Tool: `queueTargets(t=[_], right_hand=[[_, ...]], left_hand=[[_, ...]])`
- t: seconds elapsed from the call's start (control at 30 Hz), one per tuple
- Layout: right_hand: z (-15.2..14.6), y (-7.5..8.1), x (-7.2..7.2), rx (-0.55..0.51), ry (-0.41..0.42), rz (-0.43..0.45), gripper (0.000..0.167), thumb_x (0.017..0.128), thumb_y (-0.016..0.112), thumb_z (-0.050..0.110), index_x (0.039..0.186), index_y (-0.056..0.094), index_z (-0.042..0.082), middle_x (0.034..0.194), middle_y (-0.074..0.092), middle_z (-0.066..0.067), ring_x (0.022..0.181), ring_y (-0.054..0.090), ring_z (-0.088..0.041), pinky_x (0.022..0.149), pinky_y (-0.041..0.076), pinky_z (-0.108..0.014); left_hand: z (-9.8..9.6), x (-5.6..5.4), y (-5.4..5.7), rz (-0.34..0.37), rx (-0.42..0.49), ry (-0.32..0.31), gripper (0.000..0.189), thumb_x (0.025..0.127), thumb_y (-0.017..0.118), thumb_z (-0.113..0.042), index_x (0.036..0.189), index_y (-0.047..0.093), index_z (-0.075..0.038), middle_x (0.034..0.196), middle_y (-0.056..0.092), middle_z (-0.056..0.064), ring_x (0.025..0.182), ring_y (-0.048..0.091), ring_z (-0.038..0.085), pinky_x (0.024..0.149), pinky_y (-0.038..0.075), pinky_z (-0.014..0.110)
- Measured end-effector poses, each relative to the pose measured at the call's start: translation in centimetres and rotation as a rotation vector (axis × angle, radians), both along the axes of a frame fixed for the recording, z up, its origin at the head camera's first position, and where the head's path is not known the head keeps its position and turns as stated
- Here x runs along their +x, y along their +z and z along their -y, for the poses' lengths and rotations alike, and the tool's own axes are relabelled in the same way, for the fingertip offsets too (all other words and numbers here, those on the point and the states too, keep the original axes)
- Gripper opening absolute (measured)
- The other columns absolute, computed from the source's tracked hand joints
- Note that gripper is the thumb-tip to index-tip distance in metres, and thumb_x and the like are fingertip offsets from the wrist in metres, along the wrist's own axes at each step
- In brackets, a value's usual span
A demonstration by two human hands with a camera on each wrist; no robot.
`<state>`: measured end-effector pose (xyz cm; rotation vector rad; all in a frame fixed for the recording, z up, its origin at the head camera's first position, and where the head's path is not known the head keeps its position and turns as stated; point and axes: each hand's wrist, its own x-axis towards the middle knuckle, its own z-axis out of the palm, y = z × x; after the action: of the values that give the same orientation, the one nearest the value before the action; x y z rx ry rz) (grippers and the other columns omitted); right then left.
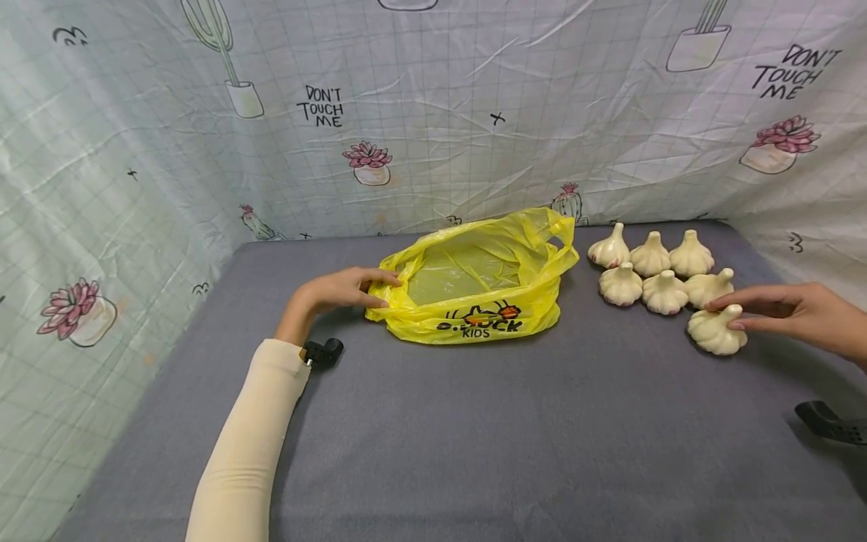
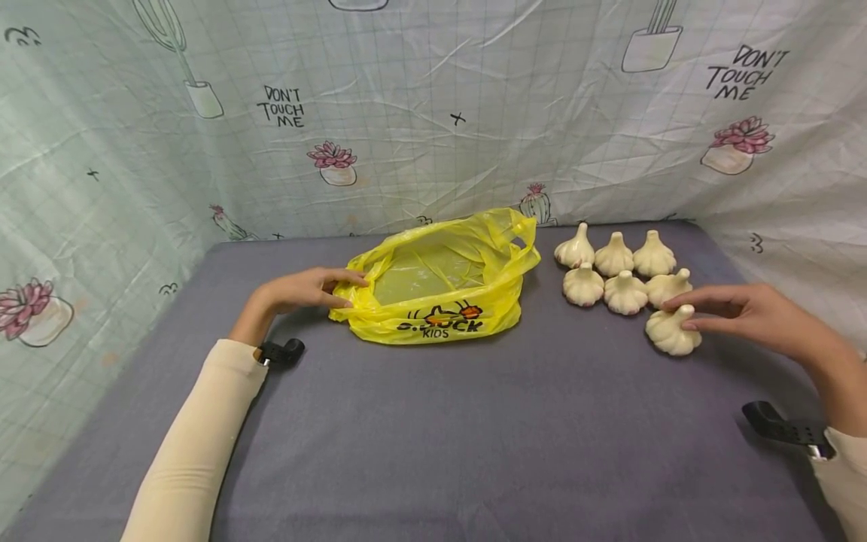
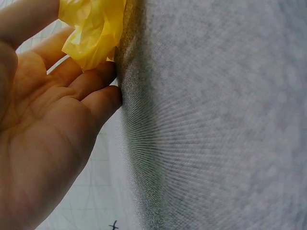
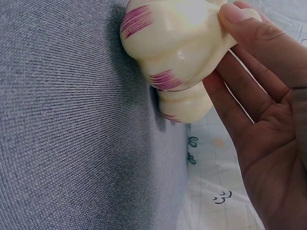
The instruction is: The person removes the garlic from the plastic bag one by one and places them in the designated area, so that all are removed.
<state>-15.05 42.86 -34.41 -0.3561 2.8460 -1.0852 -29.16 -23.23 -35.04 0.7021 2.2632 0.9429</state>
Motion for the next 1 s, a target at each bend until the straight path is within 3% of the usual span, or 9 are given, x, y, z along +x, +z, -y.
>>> queueTargets(t=[0.3,0.4,0.47,0.57,0.67,0.8,0.87,0.93,1.0], right_hand=[[0.0,1.1,0.1,0.056,-0.042,-0.007,0.037,0.098,0.07,0.019,0.135,0.066,0.013,0.122,0.064,0.029,0.105,0.054,0.021,0.073,0.048,-0.009],[-0.1,1.4,0.0,0.043,-0.033,-0.072,0.037,0.1,0.067,0.015,0.137,0.064,0.01,0.124,0.059,0.033,0.109,0.048,0.024,0.076,0.042,-0.003],[-0.2,1.6,0.0,0.038,-0.008,-0.137,0.038,0.101,0.064,0.009,0.138,0.062,0.007,0.126,0.055,0.035,0.115,0.044,0.025,0.084,0.039,-0.002],[-0.5,1.9,0.0,0.086,0.024,-0.263,0.042,0.1,0.061,0.001,0.142,0.059,0.005,0.131,0.047,0.038,0.12,0.037,0.025,0.097,0.026,0.001],[-0.7,2.3,0.1,0.154,0.035,-0.364,0.046,0.101,0.058,-0.002,0.146,0.055,0.005,0.133,0.038,0.043,0.121,0.032,0.025,0.098,0.015,0.003],[-0.5,2.9,0.3,0.198,0.033,-0.478,0.045,0.099,0.058,-0.006,0.144,0.055,-0.001,0.136,0.033,0.045,0.123,0.03,0.025,0.098,0.016,0.003],[-0.2,3.2,0.6,0.223,0.039,-0.511,0.044,0.098,0.059,-0.007,0.142,0.056,-0.003,0.143,0.037,0.036,0.126,0.028,0.025,0.1,0.015,0.002],[0.4,3.5,1.0,0.275,0.046,-0.498,0.046,0.099,0.06,-0.004,0.144,0.054,-0.002,0.154,0.043,0.015,0.132,0.023,0.023,0.108,0.012,-0.003],[1.3,3.9,1.5,0.329,0.055,-0.467,0.048,0.1,0.06,0.0,0.148,0.051,0.001,0.156,0.046,-0.009,0.14,0.018,0.015,0.119,0.011,-0.017]], left_hand=[[-0.1,-0.1,0.1,0.017,0.011,0.002,0.056,0.098,0.068,-0.015,0.151,0.049,-0.005,0.16,0.038,0.017,0.151,0.025,0.036,0.117,0.027,0.057],[-0.1,-0.1,0.3,0.008,-0.003,-0.003,0.056,0.099,0.067,-0.015,0.151,0.048,-0.005,0.16,0.038,0.017,0.151,0.025,0.036,0.118,0.026,0.057],[-0.2,0.1,0.4,-0.03,-0.033,-0.016,0.056,0.099,0.067,-0.016,0.151,0.049,-0.006,0.16,0.037,0.017,0.151,0.024,0.037,0.119,0.024,0.058],[-0.4,0.4,0.5,-0.145,-0.085,-0.074,0.054,0.099,0.067,-0.02,0.149,0.051,-0.006,0.164,0.031,0.016,0.153,0.019,0.037,0.12,0.019,0.059],[-0.4,0.7,0.8,-0.267,-0.089,-0.116,0.052,0.1,0.067,-0.021,0.147,0.053,-0.005,0.167,0.024,0.015,0.155,0.012,0.037,0.12,0.015,0.06],[-0.4,1.3,1.4,-0.363,-0.055,-0.11,0.051,0.101,0.066,-0.022,0.146,0.053,-0.004,0.169,0.017,0.012,0.156,0.003,0.039,0.12,0.01,0.063],[-0.4,1.7,1.9,-0.399,-0.051,-0.093,0.052,0.102,0.064,-0.025,0.148,0.052,-0.004,0.17,0.015,0.01,0.155,-0.001,0.04,0.12,0.007,0.065],[-0.3,2.2,2.4,-0.436,-0.059,-0.067,0.053,0.103,0.063,-0.026,0.149,0.05,-0.005,0.171,0.013,0.007,0.156,-0.004,0.039,0.12,0.006,0.065],[-0.2,3.0,2.9,-0.481,-0.079,-0.022,0.053,0.103,0.062,-0.024,0.151,0.048,-0.006,0.171,0.013,0.007,0.156,-0.004,0.037,0.12,0.007,0.065]])
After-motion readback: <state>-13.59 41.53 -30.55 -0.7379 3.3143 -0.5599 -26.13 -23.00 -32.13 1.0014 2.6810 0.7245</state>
